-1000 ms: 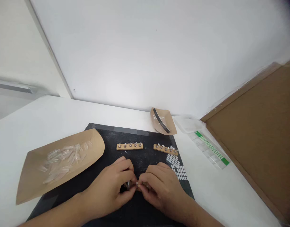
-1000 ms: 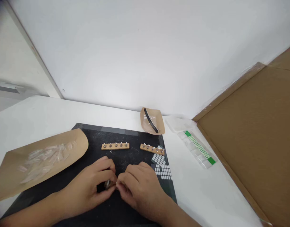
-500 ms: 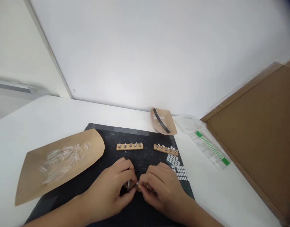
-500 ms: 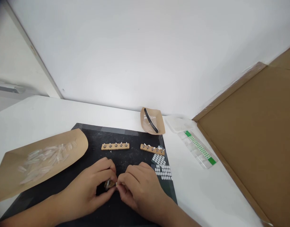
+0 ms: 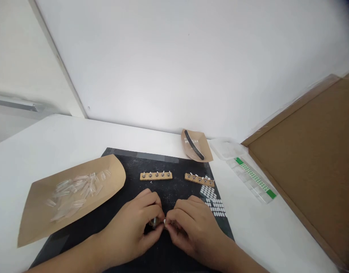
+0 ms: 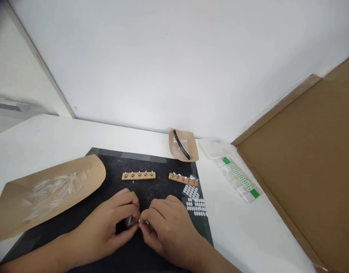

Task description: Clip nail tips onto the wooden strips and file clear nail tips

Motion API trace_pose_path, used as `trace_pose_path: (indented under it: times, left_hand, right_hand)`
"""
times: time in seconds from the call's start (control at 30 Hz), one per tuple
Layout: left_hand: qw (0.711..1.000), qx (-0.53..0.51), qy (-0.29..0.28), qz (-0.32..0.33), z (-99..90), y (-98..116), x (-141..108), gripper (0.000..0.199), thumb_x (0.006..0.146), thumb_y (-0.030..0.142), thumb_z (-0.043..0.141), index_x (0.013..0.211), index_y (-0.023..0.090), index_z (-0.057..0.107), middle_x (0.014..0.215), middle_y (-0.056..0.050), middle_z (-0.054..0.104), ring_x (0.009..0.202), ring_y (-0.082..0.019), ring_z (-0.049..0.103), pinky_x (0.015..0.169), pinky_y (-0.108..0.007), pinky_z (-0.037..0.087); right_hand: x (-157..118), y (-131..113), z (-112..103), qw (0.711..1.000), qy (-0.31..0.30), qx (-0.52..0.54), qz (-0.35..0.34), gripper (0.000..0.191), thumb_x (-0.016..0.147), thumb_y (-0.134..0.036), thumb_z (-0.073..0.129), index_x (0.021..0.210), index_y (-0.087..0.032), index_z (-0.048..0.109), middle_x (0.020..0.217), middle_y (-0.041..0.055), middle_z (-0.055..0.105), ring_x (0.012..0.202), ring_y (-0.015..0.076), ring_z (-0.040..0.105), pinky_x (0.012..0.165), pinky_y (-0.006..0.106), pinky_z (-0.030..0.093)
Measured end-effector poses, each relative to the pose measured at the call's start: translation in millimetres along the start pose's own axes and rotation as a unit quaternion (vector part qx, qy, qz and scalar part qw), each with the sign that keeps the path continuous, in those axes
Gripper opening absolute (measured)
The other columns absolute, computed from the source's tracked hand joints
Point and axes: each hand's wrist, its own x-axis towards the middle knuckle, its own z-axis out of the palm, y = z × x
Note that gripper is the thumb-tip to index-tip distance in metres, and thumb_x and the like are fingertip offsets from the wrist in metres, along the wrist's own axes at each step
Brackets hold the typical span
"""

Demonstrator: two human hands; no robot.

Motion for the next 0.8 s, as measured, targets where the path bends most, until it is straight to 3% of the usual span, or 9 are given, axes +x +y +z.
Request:
trace_pose_path:
  times: [0.47,0.63,0.8]
  left_hand:
    - [1.0,-0.008,-0.001,-0.008,-0.9,1,1,0.016,0.092,0.006,0.065,0.09,0.021,0.069,0.093,-0.002,0.066,0.087,-0.019,0.058,0.079,-0.033,0.047]
    - [1.0,-0.006,0.001,-0.012,0.2,1,1,0.017,0.091,0.005,0.065,0.089,0.021,0.07,0.091,-0.003,0.066,0.087,-0.02,0.058,0.077,-0.034,0.047]
    - [1.0,-0.014,-0.001,-0.017,-0.3,1,1,0.017,0.088,0.004,0.065,0.088,0.021,0.069,0.093,-0.003,0.066,0.089,-0.02,0.058,0.076,-0.034,0.047]
  right_hand:
    - [3,-4,-15,0.998,-0.059,0.023,0.024,0.01,0.107,-0.021,0.059,0.097,-0.02,0.063,0.085,-0.0009,0.065,0.073,0.016,0.055,0.07,0.034,0.028]
    - [2,-3,-15,0.999,-0.031,-0.022,-0.01,0.018,0.11,-0.025,0.06,0.093,-0.02,0.066,0.079,-0.0018,0.064,0.07,0.0155,0.053,0.068,0.035,0.026]
    - [2,-7,-18,0.993,-0.029,-0.093,-0.065,0.024,0.11,-0.017,0.057,0.088,-0.019,0.065,0.075,-0.0017,0.06,0.069,0.016,0.048,0.067,0.038,0.024]
